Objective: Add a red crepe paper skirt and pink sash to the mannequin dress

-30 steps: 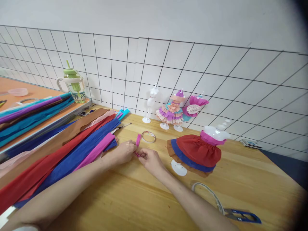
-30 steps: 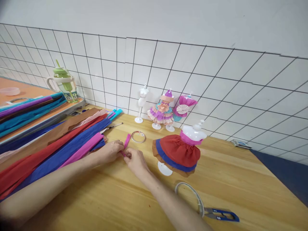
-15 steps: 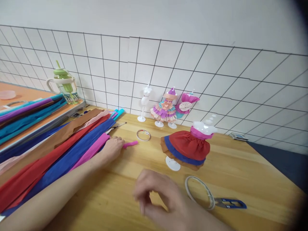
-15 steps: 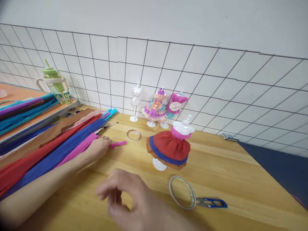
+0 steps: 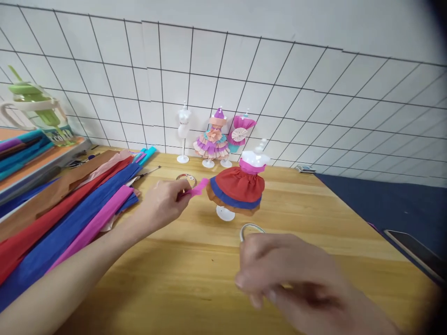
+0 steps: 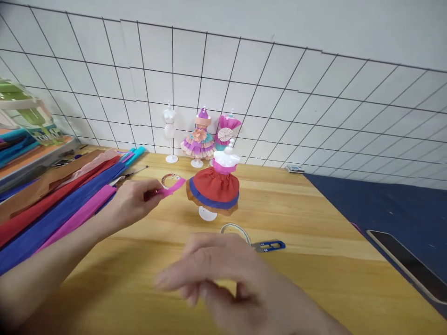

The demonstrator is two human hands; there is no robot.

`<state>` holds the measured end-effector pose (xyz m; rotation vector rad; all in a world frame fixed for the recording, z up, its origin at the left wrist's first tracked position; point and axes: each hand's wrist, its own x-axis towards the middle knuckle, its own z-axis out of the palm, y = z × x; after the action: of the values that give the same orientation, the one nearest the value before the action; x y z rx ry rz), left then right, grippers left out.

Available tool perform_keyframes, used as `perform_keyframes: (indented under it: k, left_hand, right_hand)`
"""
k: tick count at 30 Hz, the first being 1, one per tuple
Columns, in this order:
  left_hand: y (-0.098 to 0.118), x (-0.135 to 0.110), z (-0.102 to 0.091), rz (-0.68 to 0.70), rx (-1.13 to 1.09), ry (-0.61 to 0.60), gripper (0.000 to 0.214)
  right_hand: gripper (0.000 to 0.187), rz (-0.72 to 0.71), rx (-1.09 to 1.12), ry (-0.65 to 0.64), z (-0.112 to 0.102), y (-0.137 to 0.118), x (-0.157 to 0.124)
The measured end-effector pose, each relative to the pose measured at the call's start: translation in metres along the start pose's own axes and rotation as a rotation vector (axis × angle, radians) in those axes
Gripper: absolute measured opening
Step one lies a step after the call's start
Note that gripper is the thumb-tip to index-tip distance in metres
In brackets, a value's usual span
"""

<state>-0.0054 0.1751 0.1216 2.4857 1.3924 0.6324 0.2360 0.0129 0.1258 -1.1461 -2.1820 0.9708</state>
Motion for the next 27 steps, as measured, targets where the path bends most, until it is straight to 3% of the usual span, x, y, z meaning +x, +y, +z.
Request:
perform_keyframes:
  k: [2, 4, 8, 10, 12, 16, 20, 23, 27]
  left_hand:
    - [-0.008, -0.003, 0.007, -0.022, 0.205, -0.166, 0.023]
    - [-0.021, -0.008, 0.019, -0.036, 0.294, -0.29, 0.029]
    - [-0.036, -0.02, 0.041, 0.035, 0.26, -0.353, 0.024]
    - [-0.032, -0.024, 0.047, 0.122, 0.16, -0.349, 0.02]
    - [-0.024, -0.028, 0.05, 0.201, 0.003, -0.334, 0.017]
    - [-0.009, -0.032, 0.052, 0.284, -0.222, -0.371, 0.016]
    - [-0.009, -0.04, 0.048, 0.301, -0.099, -0.441, 0.017]
    - [-0.009, -0.048, 0.038, 0.3, 0.001, -0.526, 0.011]
    - [-0.008, -0.056, 0.029, 0.305, -0.044, -0.549, 0.035]
  right_hand:
    - [0.027, 0.072, -0.048, -0.031, -0.015, 0.011, 0.025]
    - [0.024, 0.19, -0.195, 0.054, -0.021, 0.041, 0.025]
    - [0.028, 0.415, -0.453, 0.305, -0.034, 0.114, -0.022]
    - [0.031, 0.377, -0.62, 0.427, -0.041, 0.139, -0.046]
    - [0.036, 0.298, -0.665, 0.393, -0.042, 0.153, -0.06]
    - [0.042, 0.227, -0.692, 0.244, -0.034, 0.163, -0.066]
    - [0.048, 0.171, -0.696, 0.258, -0.031, 0.16, -0.062]
    - [0.046, 0.069, -0.66, 0.186, -0.03, 0.152, -0.052]
    - [0.03, -0.007, -0.646, 0.084, -0.021, 0.138, -0.032]
